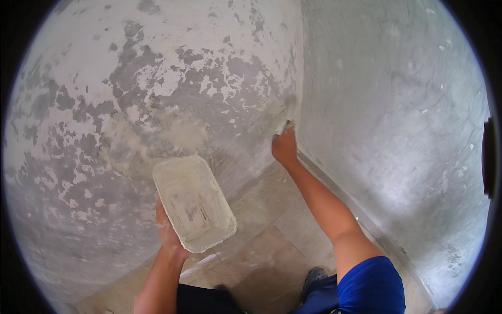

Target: The person applies a white plaster compound to the ceiling and walls using a putty knife, scooping the material from a plastic container.

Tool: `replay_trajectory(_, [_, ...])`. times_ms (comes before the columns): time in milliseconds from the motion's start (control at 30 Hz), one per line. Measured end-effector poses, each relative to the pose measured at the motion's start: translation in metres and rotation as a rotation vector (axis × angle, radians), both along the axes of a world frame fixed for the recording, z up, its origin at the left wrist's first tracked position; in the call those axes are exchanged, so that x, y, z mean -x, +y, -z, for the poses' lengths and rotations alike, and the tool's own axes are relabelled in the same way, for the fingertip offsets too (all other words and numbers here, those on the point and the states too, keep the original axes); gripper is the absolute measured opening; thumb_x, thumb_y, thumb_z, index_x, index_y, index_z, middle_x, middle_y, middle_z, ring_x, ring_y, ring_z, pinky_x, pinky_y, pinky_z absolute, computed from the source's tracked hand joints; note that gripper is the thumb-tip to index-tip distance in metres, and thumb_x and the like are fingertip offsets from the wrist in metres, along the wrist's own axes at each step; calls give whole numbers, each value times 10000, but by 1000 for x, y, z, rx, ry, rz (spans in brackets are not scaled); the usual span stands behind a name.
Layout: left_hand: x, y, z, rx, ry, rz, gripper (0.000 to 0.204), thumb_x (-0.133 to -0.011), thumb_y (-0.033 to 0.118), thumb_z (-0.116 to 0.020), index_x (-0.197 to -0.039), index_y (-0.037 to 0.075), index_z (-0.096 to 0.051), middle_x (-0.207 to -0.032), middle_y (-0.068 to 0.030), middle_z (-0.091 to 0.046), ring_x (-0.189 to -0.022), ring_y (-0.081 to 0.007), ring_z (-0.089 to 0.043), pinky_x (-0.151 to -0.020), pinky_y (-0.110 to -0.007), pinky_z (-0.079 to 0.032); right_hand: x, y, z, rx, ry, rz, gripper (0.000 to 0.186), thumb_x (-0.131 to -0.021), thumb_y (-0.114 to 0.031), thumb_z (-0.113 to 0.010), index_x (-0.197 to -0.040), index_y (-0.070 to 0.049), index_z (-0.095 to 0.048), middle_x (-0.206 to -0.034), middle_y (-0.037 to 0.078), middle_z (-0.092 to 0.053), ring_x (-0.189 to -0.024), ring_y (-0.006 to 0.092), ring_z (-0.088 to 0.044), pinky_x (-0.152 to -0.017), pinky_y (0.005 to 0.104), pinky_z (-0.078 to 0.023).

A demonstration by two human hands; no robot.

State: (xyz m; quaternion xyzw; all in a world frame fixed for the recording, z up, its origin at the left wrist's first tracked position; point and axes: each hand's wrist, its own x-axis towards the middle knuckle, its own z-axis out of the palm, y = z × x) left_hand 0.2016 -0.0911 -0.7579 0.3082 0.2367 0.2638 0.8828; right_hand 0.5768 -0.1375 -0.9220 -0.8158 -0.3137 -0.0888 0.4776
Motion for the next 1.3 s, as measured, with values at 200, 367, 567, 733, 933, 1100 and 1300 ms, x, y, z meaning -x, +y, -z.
replay_trajectory(200, [22,9,-6,-59,-22,-96,630,-1024,536,-496,-1488,110,-504,-1390,-132,-606,-1218,-350,-633,-986,-556,-570,76,54,-8,165,160,-133,1034,-833,-54,-632,-1475,266,112,-1312,524,-392,-1028,523,-629,-910,471,-552])
replay_trajectory(367, [36,23,1,-97,13,-142,605,-1025,537,-504,-1452,110,-531,-1353,-108,-619,-1207,-322,-630,-980,-528,-568,180,29,13,268,232,-415,986,-880,-95,-630,-1463,285,68,-1376,589,-280,-1095,596,-591,-936,505,-550])
replay_trajectory(567, [18,14,0,-101,49,-23,605,-1037,588,-479,-1424,129,-556,-1299,-67,-636,-1169,-265,-629,-974,-481,-555,186,-53,72,361,111,-493,846,-925,-111,-577,-1542,188,-82,-1476,426,-376,-1265,521,-530,-1061,523,-468])
replay_trajectory(733, [21,11,-2,-63,23,-18,610,-1038,592,-479,-1437,136,-550,-1299,-62,-637,-1138,-255,-643,-942,-462,-569,104,-78,39,248,207,-153,764,-929,-95,-547,-1539,182,-179,-1495,406,-402,-1396,526,-415,-1150,523,-381])
replay_trajectory(933, [28,8,-14,-137,50,-74,591,-1049,564,-469,-1432,122,-550,-1291,-59,-641,-1117,-253,-653,-925,-456,-582,10,-18,11,-14,168,28,814,-890,-84,-587,-1508,242,-168,-1490,449,-358,-1365,531,-434,-1149,492,-387])
replay_trajectory(1100, [52,19,-4,-141,29,-138,613,-1029,512,-491,-1486,103,-506,-1370,-124,-619,-1185,-341,-650,-963,-536,-583,93,59,40,142,308,-178,934,-861,-94,-611,-1467,304,-22,-1461,545,-244,-1320,567,-458,-1103,494,-432])
replay_trajectory(1300, [74,22,-1,-294,107,-245,619,-1034,499,-480,-1494,86,-486,-1402,-135,-590,-1207,-352,-633,-950,-537,-588,187,12,96,302,312,-467,879,-891,-74,-571,-1497,262,-31,-1439,530,-296,-1206,559,-549,-985,528,-508])
